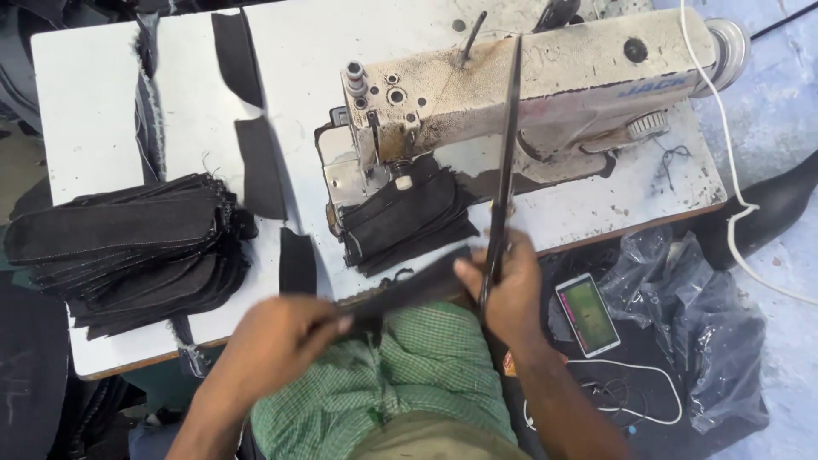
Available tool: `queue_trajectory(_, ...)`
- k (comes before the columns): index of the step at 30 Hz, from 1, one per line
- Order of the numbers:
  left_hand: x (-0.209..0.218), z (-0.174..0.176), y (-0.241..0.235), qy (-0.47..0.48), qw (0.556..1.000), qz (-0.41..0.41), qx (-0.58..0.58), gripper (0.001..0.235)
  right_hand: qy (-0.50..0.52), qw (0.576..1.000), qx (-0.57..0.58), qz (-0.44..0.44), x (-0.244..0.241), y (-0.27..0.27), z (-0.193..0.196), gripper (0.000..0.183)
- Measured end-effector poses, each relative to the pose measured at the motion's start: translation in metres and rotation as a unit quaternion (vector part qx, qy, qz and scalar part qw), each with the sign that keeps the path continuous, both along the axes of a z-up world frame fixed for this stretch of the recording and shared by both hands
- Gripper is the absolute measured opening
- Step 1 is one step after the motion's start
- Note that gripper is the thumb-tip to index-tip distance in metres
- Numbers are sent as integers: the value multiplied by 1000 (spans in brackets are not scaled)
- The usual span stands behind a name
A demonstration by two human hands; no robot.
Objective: Cutting black fabric strips with scissors and bundling them together.
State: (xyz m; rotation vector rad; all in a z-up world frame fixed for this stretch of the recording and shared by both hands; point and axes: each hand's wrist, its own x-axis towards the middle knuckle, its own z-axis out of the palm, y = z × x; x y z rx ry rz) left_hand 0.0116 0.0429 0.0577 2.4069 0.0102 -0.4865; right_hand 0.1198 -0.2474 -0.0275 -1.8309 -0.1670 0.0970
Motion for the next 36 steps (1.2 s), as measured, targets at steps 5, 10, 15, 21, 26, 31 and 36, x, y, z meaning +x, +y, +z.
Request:
queue_trajectory(5, 57, -35, -6, -42, 990, 128, -35, 32, -99, 992, 34, -71, 51, 28, -32, 59)
queue_trajectory(10, 84, -81, -14, -54, 981, 184, 40, 34, -180, 979, 73, -67, 44, 32, -57, 55)
queue_trajectory(15, 90, -73, -17, 15, 974, 220, 46, 36, -172, 984, -37, 19, 15, 34, -63, 55)
queue_trajectory(21, 90, -89, -14, -5, 975, 213, 59, 33, -289, 922, -222, 129, 22, 62, -34, 52)
queue_trajectory(26, 89, -96, -16, -7, 975, 215, 58, 37, -283, 925, -221, 126, 17, 58, -59, 51)
queue_trajectory(31, 80, -72, -13, 11, 976, 217, 32, 41, -276, 929, -215, 118, 19, 56, -58, 50)
queue_trajectory(36, 54, -77, 13, -29, 993, 102, 50, 39, -252, 928, -243, 124, 26, 56, -47, 52)
